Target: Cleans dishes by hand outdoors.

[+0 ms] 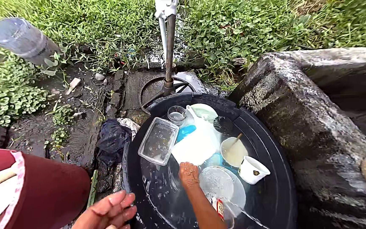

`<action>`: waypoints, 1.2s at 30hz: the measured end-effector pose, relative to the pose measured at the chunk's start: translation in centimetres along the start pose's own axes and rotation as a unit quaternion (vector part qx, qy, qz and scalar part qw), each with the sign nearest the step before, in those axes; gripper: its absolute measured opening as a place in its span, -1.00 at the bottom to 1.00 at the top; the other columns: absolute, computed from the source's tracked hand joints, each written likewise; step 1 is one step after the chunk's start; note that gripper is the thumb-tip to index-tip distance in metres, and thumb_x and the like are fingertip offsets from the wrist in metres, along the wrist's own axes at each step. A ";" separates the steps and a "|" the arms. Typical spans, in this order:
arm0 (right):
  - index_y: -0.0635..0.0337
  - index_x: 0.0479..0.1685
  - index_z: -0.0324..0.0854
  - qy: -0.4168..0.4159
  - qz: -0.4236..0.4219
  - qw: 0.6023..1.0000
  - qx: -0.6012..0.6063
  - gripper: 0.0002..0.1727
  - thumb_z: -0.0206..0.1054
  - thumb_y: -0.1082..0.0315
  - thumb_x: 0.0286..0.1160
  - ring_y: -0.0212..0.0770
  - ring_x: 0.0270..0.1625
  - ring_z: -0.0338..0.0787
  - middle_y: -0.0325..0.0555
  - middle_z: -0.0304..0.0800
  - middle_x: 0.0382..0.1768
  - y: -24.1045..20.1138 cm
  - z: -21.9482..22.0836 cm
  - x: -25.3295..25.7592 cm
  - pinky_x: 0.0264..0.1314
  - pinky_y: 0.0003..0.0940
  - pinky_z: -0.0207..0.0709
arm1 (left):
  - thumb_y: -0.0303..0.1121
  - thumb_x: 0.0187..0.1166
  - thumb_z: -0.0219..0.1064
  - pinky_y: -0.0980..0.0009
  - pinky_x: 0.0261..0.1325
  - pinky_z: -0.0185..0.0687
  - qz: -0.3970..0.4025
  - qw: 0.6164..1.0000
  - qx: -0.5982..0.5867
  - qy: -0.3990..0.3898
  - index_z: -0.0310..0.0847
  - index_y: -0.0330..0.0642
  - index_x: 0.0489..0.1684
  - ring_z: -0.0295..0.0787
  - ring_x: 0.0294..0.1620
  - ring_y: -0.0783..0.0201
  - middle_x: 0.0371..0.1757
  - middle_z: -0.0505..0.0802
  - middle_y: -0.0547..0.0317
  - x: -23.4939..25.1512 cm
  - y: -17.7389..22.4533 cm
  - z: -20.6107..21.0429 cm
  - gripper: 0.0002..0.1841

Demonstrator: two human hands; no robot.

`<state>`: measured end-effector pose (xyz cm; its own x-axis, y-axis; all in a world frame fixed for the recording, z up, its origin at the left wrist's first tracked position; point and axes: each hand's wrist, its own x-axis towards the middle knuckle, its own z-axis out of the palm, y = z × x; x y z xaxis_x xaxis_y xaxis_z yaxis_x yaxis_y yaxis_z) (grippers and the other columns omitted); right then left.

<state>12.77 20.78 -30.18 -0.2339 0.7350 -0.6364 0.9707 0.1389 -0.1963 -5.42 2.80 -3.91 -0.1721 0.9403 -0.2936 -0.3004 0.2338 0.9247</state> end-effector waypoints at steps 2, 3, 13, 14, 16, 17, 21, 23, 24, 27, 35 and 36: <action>0.47 0.47 0.50 -0.003 -0.006 1.000 0.015 -0.52 0.13 0.32 0.70 0.32 0.59 0.50 0.39 0.55 0.49 -1.1 -0.2 -1.8 0.59 0.25 0.30 | -0.51 0.65 0.08 0.12 0.44 0.65 -0.018 0.998 0.063 0.008 0.34 -0.36 0.49 0.68 0.44 0.16 0.45 0.69 0.09 0.0 -0.2 0.3 -0.57; 0.46 0.48 0.49 -0.008 -0.007 1.000 0.019 -0.51 0.15 0.29 0.70 0.32 0.59 0.50 0.39 0.54 0.50 -1.5 -0.6 -3.0 0.60 0.24 0.30 | -0.49 0.62 0.11 0.13 0.46 0.62 -0.032 0.995 0.089 0.016 0.30 -0.42 0.54 0.63 0.48 0.14 0.51 0.63 0.01 0.0 -0.2 0.6 -0.52; 0.47 -0.16 0.68 0.004 -0.107 0.984 0.140 -0.60 0.32 0.18 0.63 0.33 0.09 0.75 0.39 0.76 -0.09 -3.2 -7.4 -14.8 0.14 0.33 0.51 | -0.21 0.76 0.23 -0.09 0.49 0.51 -0.205 0.971 0.120 0.040 -0.08 -0.19 0.87 0.45 0.60 -0.16 0.69 0.40 -0.27 0.2 -3.1 2.5 -0.25; 0.45 -0.30 0.64 0.021 -0.137 0.972 0.188 -0.64 0.35 0.22 0.60 0.25 -0.16 0.71 0.32 0.69 -0.30 -3.1 -7.5 -16.2 -0.10 0.26 0.49 | -0.11 0.79 0.19 -0.13 0.47 0.50 -0.225 0.967 0.106 0.044 -0.12 -0.16 0.88 0.44 0.60 -0.20 0.71 0.37 -0.27 0.0 -3.6 2.7 -0.25; 0.32 -0.49 0.56 0.044 -0.203 0.942 0.264 -0.72 0.35 0.31 0.53 -0.07 -0.51 0.50 0.03 0.50 -0.59 -3.5 -7.6 -19.5 -0.45 -0.07 0.33 | 0.11 0.78 0.11 -0.20 0.36 0.55 -0.237 0.968 0.081 0.029 -0.14 -0.06 0.88 0.51 0.52 -0.25 0.66 0.43 -0.28 -0.4 -4.4 2.8 -0.21; 0.28 -0.51 0.56 0.051 -0.235 0.928 0.286 -0.76 0.34 0.36 0.49 -0.17 -0.56 0.46 -0.06 0.46 -0.63 -4.2 -7.6 -21.5 -0.49 -0.17 0.30 | 0.17 0.76 0.09 -0.18 0.25 0.62 -0.227 0.971 0.070 0.018 -0.14 -0.01 0.87 0.61 0.40 -0.24 0.58 0.51 -0.28 -0.6 -4.6 2.9 -0.21; 0.29 -0.54 0.61 0.233 -0.328 0.899 0.171 -0.84 0.40 0.41 0.30 -0.08 -0.51 0.65 -0.03 0.59 -0.59 -7.3 -5.6 -26.5 -0.48 -0.08 0.49 | -0.34 0.81 0.09 0.31 -0.17 0.74 -0.147 0.984 -0.034 0.097 0.13 -0.04 0.60 0.78 -0.19 0.24 -0.09 0.75 0.03 -0.6 -4.7 4.0 -0.57; 0.29 -0.45 0.70 0.364 -0.354 0.858 0.075 -0.88 0.39 0.40 0.30 -0.01 -0.38 0.76 0.00 0.68 -0.49 -7.9 -4.4 -27.0 -0.40 -0.09 0.60 | -0.54 0.75 -0.01 0.36 -0.13 0.73 -0.113 0.980 -0.080 0.142 0.19 -0.11 0.52 0.78 -0.17 0.28 -0.06 0.72 0.03 -0.2 -4.6 4.2 -0.61; 0.27 -0.33 0.77 0.426 -0.378 0.821 0.044 -0.87 0.35 0.39 0.34 0.01 -0.28 0.79 0.01 0.74 -0.40 -7.9 -3.8 -27.2 -0.31 -0.10 0.60 | -0.55 0.74 -0.05 0.36 -0.12 0.74 -0.105 0.977 -0.096 0.157 0.21 -0.12 0.47 0.78 -0.16 0.29 -0.05 0.71 0.04 -0.1 -4.2 4.2 -0.64; 0.15 -0.15 0.81 0.477 -0.495 0.726 0.038 -0.81 0.27 0.36 0.54 -0.04 -0.19 0.80 -0.02 0.81 -0.27 -7.0 -1.6 -28.6 -0.17 -0.21 0.64 | -0.51 0.76 -0.06 0.30 -0.17 0.79 -0.071 0.970 -0.132 0.189 0.24 -0.12 0.42 0.82 -0.17 0.24 -0.04 0.74 0.02 0.3 -2.6 3.6 -0.68; 0.29 0.43 0.56 -0.280 -0.363 0.875 -0.159 -0.61 0.09 0.56 0.68 0.51 0.43 0.58 0.43 0.57 0.41 0.5 13.9 -20.4 0.30 0.46 0.47 | -0.58 0.69 -0.01 0.21 -0.14 0.84 0.023 0.955 -0.187 0.229 0.20 -0.05 0.46 0.85 -0.08 0.16 0.06 0.76 0.01 0.2 0.0 2.6 -0.59; 0.16 0.58 0.49 -0.311 -0.317 0.881 -0.165 -0.51 0.09 0.56 0.68 0.54 0.54 0.46 0.40 0.42 0.58 1.5 15.9 -19.3 0.37 0.52 0.40 | -0.58 0.70 0.00 0.23 -0.14 0.84 0.021 0.955 -0.186 0.232 0.22 -0.04 0.44 0.85 -0.09 0.18 0.05 0.76 0.03 0.1 0.2 2.6 -0.61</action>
<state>17.83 -3.74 -30.02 -0.6203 -0.0516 -0.7826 0.5732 0.6512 -0.4973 -3.04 3.57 -3.14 -0.5615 0.7164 -0.4140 -0.5818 0.0139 0.8132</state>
